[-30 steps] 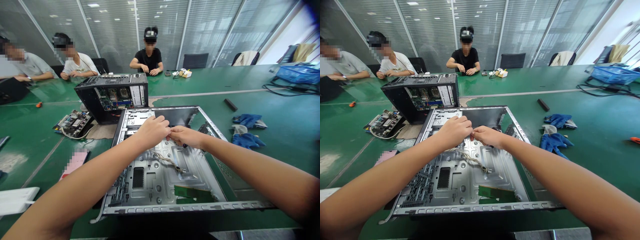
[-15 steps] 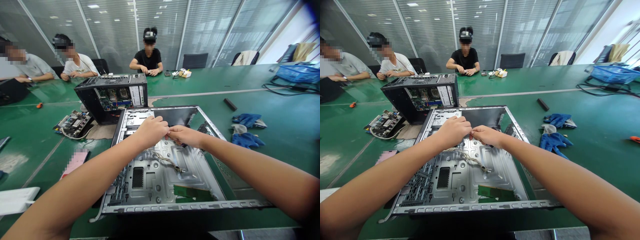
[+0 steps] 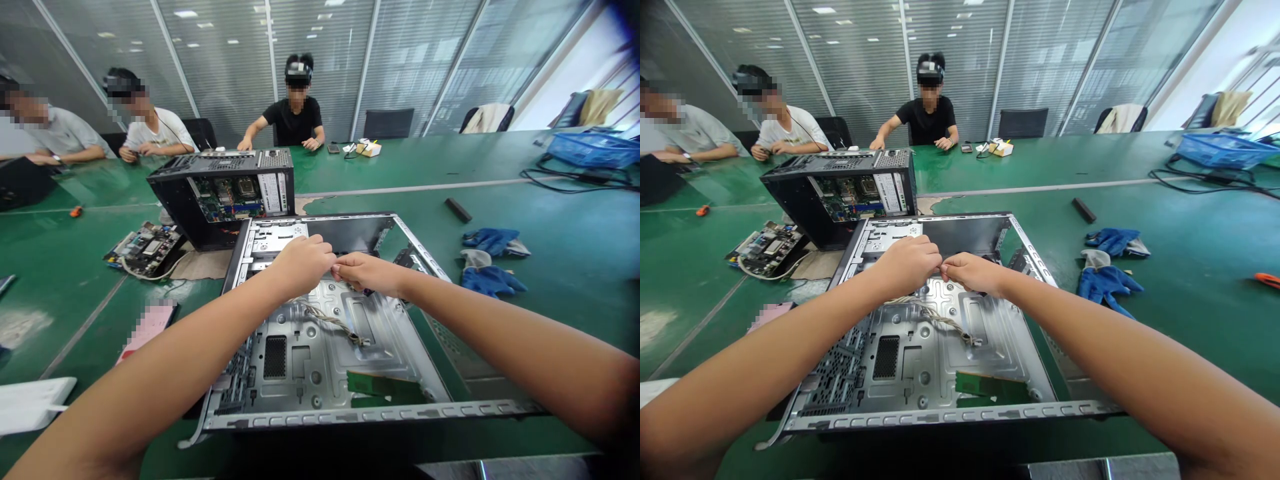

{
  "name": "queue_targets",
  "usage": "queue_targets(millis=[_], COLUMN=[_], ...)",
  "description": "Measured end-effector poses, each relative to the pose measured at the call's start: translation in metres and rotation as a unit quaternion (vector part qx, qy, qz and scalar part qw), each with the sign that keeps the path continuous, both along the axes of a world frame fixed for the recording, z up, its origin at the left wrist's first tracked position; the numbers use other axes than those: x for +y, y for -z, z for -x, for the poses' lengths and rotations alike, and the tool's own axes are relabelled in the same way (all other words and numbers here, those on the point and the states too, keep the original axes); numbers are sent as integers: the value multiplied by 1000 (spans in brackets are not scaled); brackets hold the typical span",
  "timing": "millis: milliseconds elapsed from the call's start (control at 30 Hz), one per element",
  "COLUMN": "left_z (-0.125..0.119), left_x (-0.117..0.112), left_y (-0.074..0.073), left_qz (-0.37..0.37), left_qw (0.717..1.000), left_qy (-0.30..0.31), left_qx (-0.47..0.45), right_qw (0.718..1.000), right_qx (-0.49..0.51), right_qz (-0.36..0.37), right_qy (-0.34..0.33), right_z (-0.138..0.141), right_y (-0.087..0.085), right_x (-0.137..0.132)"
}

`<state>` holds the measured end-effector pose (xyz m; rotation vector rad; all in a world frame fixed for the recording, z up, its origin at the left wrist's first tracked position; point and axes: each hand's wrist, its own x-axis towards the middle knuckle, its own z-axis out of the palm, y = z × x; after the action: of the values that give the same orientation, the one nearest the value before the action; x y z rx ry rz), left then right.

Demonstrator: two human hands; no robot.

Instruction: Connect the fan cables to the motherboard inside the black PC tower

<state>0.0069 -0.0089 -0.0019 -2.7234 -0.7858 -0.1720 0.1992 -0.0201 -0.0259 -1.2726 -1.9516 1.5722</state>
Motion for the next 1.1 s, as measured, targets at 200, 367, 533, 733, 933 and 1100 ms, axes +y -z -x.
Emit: queue_targets(millis=[200, 367, 533, 733, 933, 1100], left_z=[2, 2, 1, -1, -1, -1], left_x=[3, 3, 1, -2, -3, 0], left_y=[4, 2, 0, -5, -6, -6], left_qz=[-4, -1, 10, 36, 85, 110], left_qw=[1000, 1000, 1000, 998, 994, 989], left_qy=[7, -1, -12, -38, -70, -95], left_qx=[-8, -5, -6, -21, -23, -11], right_qw=[1000, 1000, 999, 998, 998, 997], right_qx=[16, 16, 21, 45, 48, 47], right_qz=[15, 14, 30, 38, 46, 52], right_qy=[3, 3, 5, 17, 19, 28], right_z=[0, 0, 1, 1, 1, 1], right_y=[2, 3, 2, 3, 3, 4], right_x=[1, 1, 1, 1, 1, 2])
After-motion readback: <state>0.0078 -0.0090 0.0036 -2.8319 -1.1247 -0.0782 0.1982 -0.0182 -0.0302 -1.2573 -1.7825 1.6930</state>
